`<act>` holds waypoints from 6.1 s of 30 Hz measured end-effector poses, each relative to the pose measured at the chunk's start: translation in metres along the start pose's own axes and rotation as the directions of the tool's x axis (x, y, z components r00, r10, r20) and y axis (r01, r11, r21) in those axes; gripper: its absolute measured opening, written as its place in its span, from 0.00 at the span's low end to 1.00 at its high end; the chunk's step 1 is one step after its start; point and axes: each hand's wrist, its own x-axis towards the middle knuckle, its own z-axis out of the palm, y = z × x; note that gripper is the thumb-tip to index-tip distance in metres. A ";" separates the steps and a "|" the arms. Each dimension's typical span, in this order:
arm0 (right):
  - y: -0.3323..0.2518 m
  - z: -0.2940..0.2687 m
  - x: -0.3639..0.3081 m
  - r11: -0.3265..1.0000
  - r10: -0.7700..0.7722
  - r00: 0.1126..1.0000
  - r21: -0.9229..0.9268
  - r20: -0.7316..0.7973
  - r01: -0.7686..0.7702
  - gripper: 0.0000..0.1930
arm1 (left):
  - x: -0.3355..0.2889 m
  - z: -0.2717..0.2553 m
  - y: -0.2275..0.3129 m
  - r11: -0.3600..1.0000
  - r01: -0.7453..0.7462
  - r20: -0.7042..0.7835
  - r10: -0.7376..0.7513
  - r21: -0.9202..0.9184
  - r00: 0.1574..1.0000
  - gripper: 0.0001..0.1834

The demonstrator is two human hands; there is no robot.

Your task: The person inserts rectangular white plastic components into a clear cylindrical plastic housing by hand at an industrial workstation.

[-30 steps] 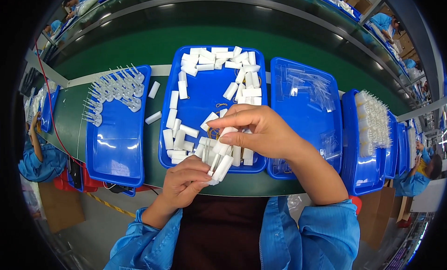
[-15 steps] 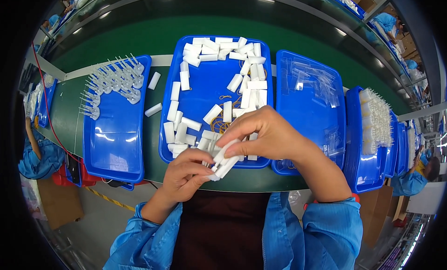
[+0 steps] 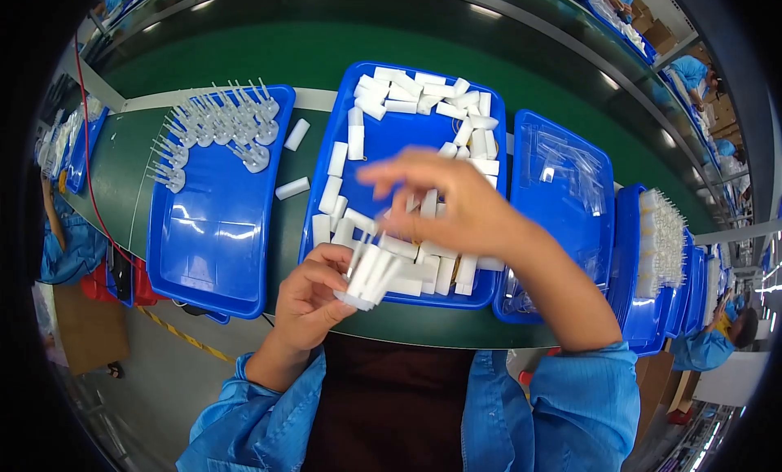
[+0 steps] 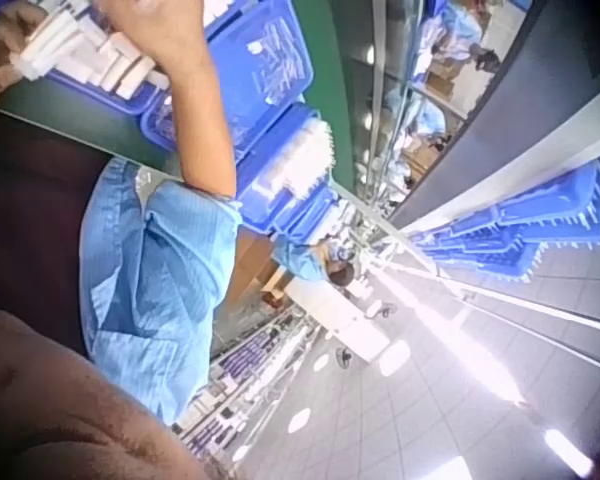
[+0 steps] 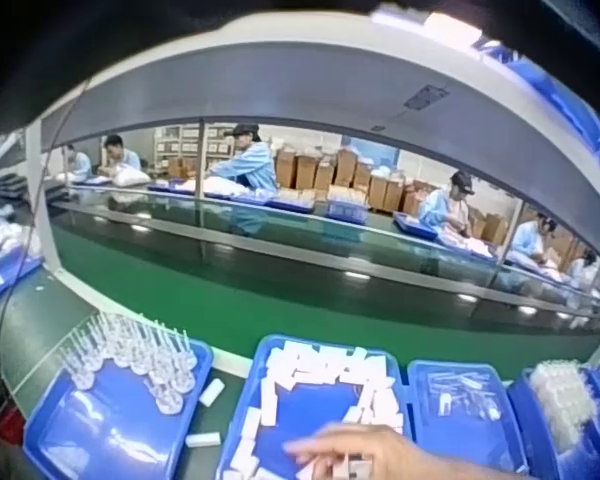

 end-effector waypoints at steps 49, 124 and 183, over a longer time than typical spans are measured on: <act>-0.007 0.001 -0.055 0.979 0.033 0.999 0.201 0.031 -0.038 0.10 | 0.012 0.022 -0.010 0.752 -0.318 0.219 0.233 0.577 0.947 0.15; -0.006 -0.008 -0.053 0.922 0.208 0.976 0.322 0.061 -0.216 0.10 | 0.016 0.024 -0.006 0.702 -0.293 0.160 0.251 0.649 0.955 0.14; -0.003 -0.016 -0.045 0.629 -0.499 0.864 -0.657 0.066 0.414 0.10 | 0.013 0.025 0.006 0.689 -0.315 0.280 0.168 0.652 0.945 0.12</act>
